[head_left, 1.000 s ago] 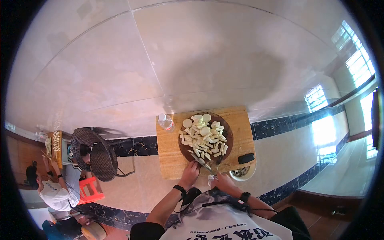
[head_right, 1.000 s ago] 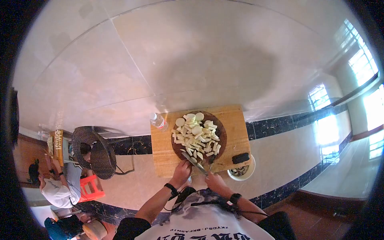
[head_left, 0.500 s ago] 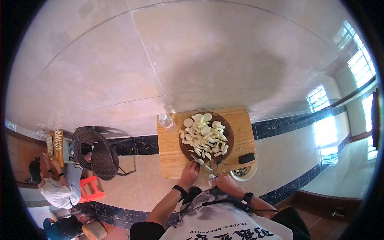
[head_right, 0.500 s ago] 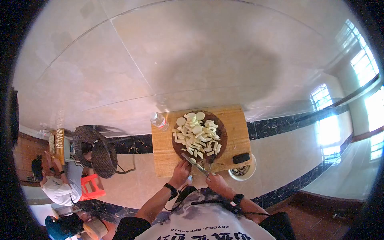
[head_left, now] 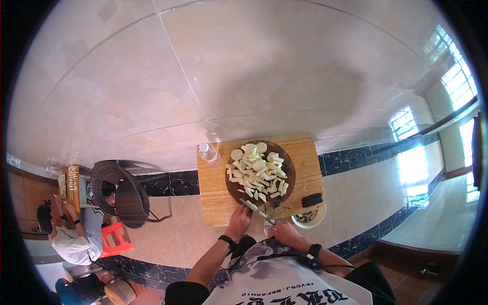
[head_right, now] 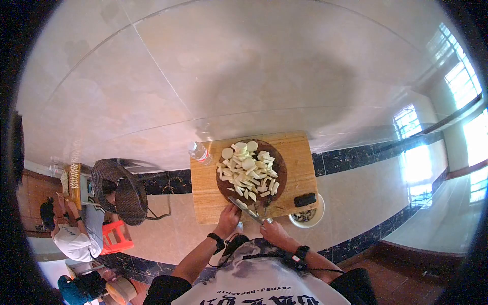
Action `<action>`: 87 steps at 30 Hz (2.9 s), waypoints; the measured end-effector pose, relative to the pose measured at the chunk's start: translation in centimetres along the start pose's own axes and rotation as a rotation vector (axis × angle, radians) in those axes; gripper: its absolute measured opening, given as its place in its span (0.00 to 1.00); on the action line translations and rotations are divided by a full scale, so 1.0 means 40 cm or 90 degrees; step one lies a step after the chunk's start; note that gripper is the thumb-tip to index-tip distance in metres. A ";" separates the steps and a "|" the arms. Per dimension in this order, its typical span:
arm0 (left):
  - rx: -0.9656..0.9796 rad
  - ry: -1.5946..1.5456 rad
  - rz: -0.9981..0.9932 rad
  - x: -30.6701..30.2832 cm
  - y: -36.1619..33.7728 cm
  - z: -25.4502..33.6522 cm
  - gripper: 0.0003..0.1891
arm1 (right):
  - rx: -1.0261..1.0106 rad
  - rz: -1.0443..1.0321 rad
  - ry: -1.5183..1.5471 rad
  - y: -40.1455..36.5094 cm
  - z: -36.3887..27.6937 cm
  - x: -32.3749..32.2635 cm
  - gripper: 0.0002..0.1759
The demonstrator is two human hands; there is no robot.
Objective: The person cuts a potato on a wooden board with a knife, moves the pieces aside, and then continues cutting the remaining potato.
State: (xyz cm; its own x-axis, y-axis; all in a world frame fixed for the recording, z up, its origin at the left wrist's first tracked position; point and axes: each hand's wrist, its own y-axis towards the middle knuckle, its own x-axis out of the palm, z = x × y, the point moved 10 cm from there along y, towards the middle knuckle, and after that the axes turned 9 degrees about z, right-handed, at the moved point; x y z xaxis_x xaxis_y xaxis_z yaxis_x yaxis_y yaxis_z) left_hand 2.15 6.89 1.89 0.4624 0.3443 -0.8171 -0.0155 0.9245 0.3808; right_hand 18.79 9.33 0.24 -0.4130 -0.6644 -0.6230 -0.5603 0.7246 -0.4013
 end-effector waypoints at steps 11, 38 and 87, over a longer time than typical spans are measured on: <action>-0.075 -0.086 0.007 0.011 -0.008 -0.026 0.13 | -0.038 0.003 -0.012 -0.003 0.003 0.015 0.15; 0.011 -0.014 -0.036 0.022 0.022 -0.031 0.13 | -0.020 0.036 0.009 0.012 -0.023 -0.017 0.17; -0.003 0.038 -0.001 0.027 0.000 -0.010 0.14 | -0.143 0.074 -0.052 0.025 -0.068 -0.072 0.16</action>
State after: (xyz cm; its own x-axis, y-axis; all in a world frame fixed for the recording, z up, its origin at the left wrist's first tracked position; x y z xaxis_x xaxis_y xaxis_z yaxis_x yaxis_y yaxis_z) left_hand 2.28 7.31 0.83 0.4093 0.3521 -0.8417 -0.0188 0.9256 0.3781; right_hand 17.48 11.47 3.45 -0.4297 -0.5558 -0.7117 -0.6618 0.7300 -0.1705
